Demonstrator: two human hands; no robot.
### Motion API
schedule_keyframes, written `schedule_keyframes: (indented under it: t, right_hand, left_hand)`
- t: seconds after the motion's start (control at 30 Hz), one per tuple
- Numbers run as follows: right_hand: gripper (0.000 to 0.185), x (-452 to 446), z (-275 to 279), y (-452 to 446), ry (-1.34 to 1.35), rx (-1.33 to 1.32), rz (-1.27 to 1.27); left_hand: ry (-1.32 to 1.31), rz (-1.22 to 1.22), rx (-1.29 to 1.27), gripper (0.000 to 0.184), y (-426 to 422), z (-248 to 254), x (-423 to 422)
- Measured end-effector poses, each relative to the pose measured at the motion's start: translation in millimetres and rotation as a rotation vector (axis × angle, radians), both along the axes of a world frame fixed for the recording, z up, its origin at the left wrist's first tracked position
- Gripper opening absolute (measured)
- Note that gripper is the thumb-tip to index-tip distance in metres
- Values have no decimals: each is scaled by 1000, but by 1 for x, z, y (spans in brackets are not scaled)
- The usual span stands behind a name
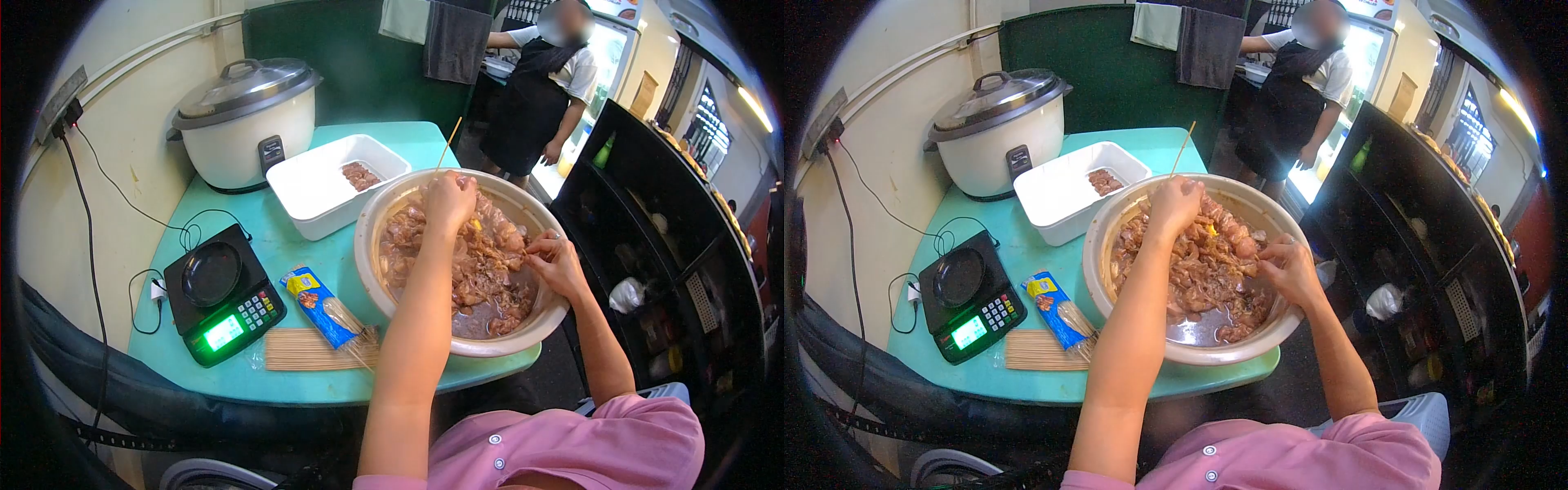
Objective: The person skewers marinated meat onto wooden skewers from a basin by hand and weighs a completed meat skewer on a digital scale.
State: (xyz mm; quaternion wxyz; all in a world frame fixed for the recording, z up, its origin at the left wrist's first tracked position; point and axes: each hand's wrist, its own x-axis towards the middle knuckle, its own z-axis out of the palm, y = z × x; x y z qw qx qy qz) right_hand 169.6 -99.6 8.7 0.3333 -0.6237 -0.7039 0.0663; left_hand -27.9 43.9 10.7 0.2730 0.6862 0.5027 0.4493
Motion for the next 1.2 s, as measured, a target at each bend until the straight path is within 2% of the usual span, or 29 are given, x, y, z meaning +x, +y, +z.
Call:
schedule_keyframes:
  t: [0.83, 1.0, 1.13, 1.2]
  right_hand:
    - [16, -5, 7, -2, 23, -38, -34]
    - [18, -5, 6, -2, 12, -21, -25]
    - [18, -2, 4, -1, -6, 26, -26]
    - [18, -1, 4, -1, -20, 38, -25]
  left_hand:
    - [-59, 17, 40, 43, 0, -2, 0]
    - [64, 69, 74, 44, 8, -9, 3]
    - [-35, 58, 75, 43, 7, -12, 5]
    - [51, 159, 116, 41, 10, -15, 9]
